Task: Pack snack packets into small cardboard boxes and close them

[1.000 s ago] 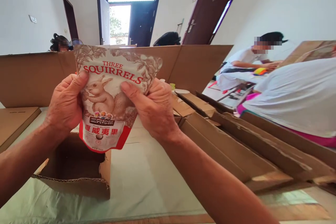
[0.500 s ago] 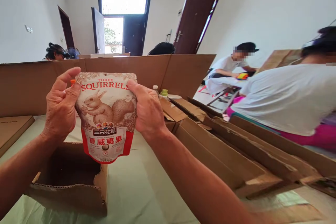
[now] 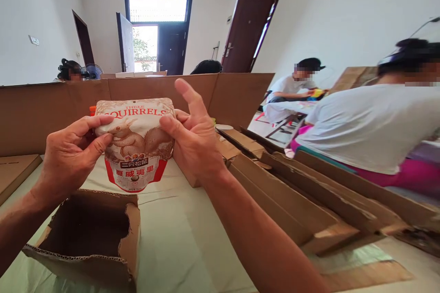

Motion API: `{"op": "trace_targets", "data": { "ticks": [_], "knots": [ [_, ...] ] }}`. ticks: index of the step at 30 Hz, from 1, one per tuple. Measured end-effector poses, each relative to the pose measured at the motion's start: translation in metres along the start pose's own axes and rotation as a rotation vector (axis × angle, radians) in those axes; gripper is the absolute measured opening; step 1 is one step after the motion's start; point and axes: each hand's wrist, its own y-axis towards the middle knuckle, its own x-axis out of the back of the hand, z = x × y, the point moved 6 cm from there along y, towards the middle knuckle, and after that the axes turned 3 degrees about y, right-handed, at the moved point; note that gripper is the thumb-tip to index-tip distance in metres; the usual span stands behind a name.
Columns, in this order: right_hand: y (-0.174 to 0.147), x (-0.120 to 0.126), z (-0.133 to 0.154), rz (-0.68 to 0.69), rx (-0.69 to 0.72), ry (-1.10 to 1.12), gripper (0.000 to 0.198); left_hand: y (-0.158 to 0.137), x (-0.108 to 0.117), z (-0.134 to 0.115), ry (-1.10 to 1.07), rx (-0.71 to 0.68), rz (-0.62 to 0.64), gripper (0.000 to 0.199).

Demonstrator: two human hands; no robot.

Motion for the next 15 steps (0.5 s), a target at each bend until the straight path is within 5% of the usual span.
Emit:
{"op": "trace_targets", "data": {
  "ticks": [3,9,15],
  "knots": [
    [-0.009,0.0,0.012,0.077,0.02,-0.068,0.068,0.002,0.001,-0.002,-0.026,0.012,0.011,0.025],
    [-0.016,0.006,0.03,-0.019,0.206,-0.465,0.012,0.007,-0.002,0.0,0.136,-0.048,0.149,0.027],
    [-0.016,0.002,0.041,-0.074,0.298,-0.462,0.012,0.007,0.003,-0.006,0.323,-0.212,0.115,0.013]
  ]
}}
